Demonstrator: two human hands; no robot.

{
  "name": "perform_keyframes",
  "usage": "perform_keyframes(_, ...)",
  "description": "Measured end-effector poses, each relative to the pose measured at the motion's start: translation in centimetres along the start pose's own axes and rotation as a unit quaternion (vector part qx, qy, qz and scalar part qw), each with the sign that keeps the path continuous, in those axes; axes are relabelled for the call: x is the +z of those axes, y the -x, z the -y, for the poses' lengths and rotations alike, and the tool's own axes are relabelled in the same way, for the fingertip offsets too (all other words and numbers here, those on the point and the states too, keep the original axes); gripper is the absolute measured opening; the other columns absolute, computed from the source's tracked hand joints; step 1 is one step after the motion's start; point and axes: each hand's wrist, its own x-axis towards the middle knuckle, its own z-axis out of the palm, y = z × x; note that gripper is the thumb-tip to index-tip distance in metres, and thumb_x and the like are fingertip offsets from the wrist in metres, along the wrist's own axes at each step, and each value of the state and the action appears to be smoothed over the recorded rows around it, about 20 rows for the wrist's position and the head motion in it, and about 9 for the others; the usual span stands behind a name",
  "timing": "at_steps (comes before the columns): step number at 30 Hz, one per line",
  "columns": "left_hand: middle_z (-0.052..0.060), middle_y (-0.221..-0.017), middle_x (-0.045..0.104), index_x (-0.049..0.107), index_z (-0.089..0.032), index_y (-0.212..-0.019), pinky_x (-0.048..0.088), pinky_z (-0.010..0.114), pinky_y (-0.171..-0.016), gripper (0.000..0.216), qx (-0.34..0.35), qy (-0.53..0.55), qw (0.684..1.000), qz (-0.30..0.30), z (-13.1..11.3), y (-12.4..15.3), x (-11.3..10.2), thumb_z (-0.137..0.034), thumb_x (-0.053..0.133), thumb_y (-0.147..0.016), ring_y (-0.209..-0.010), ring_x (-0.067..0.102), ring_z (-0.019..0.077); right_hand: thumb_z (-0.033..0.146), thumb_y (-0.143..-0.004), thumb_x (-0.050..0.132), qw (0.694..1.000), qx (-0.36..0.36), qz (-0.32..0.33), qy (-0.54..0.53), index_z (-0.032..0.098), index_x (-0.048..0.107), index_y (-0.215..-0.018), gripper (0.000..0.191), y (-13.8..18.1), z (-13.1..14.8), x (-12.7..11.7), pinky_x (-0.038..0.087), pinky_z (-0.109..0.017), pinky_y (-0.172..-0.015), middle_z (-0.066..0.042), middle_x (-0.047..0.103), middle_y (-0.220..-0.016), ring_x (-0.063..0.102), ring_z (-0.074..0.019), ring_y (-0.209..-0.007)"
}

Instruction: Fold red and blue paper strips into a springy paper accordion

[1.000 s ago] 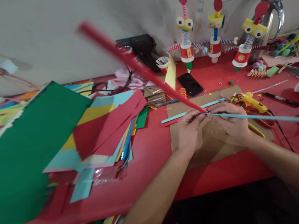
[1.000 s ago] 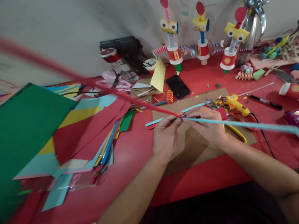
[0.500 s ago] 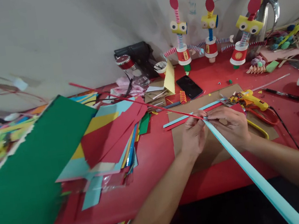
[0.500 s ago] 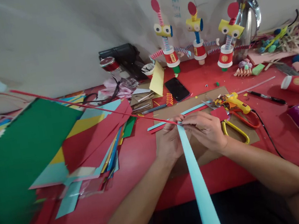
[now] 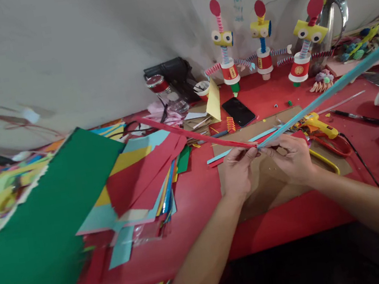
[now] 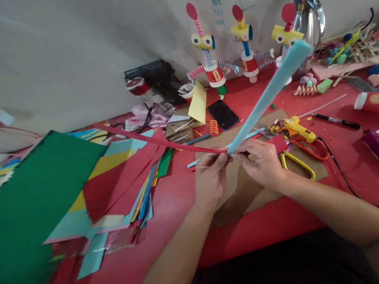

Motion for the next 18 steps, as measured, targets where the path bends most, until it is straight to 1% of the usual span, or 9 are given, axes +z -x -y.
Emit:
perform_keyframes(2, -0.003, -0.060, 0.072, 0.073, -0.023, -0.058, 0.052, 0.023, -0.060, 0.023, -0.026, 0.026, 0.999, -0.016, 0.05, -0.05, 0.09, -0.024, 0.091, -0.044, -0.057, 0.063, 0.0095, 0.020, -0.082, 0.065, 1.000, 0.012, 0.000, -0.025, 0.026, 0.074, -0.075, 0.012, -0.01, 0.06, 0.12, 0.055, -0.030, -0.064, -0.001, 0.075, -0.073, 0.067, -0.0165, -0.065)
perform_keyframes(5, -0.004, -0.061, 0.073, 0.071, -0.023, -0.057, 0.054, 0.024, -0.063, 0.027, -0.051, 0.048, 0.997, -0.038, 0.17, -0.01, 0.27, -0.021, 0.091, -0.040, -0.058, 0.066, 0.0103, 0.021, -0.080, 0.067, 0.996, 0.060, 0.009, -0.062, 0.024, 0.072, -0.073, 0.009, 0.02, -0.08, 0.26, 0.054, -0.030, -0.065, -0.002, 0.073, -0.074, 0.066, -0.0165, -0.068)
perform_keyframes(8, -0.003, -0.062, 0.073, 0.070, -0.022, -0.057, 0.055, 0.025, -0.064, 0.028, -0.056, 0.049, 0.996, -0.049, 0.25, 0.22, 0.58, -0.021, 0.091, -0.039, -0.060, 0.067, 0.0115, 0.025, -0.079, 0.068, 0.989, 0.110, 0.019, -0.099, 0.022, 0.071, -0.073, 0.008, 0.08, -0.25, 0.31, 0.054, -0.031, -0.068, -0.002, 0.071, -0.074, 0.066, -0.0164, -0.070)
perform_keyframes(11, -0.004, -0.060, 0.072, 0.068, -0.021, -0.055, 0.055, 0.026, -0.065, 0.029, -0.046, 0.050, 0.996, -0.053, 0.24, 0.49, 0.91, -0.021, 0.091, -0.038, -0.060, 0.067, 0.0119, 0.029, -0.078, 0.070, 0.982, 0.144, 0.023, -0.124, 0.021, 0.070, -0.073, 0.009, 0.09, -0.28, 0.29, 0.054, -0.030, -0.068, -0.002, 0.070, -0.074, 0.065, -0.0155, -0.070)
perform_keyframes(15, -0.004, -0.057, 0.070, 0.067, -0.020, -0.054, 0.053, 0.023, -0.061, 0.028, -0.047, 0.057, 0.996, -0.056, 0.11, 0.36, 0.87, -0.017, 0.090, -0.038, -0.058, 0.066, 0.0105, 0.034, -0.076, 0.073, 0.974, 0.163, 0.027, -0.156, 0.020, 0.069, -0.072, 0.015, -0.04, -0.38, 0.40, 0.054, -0.028, -0.065, -0.001, 0.069, -0.070, 0.066, -0.0146, -0.068)
perform_keyframes(18, -0.003, -0.055, 0.069, 0.066, -0.019, -0.053, 0.051, 0.023, -0.060, 0.023, -0.078, 0.058, 0.993, -0.064, -0.14, -0.11, 0.40, -0.012, 0.086, -0.044, -0.055, 0.064, 0.0097, 0.038, -0.074, 0.076, 0.971, 0.157, 0.063, -0.168, 0.020, 0.069, -0.079, 0.020, -0.19, -0.78, 0.61, 0.055, -0.028, -0.065, -0.001, 0.069, -0.071, 0.065, -0.0136, -0.067)
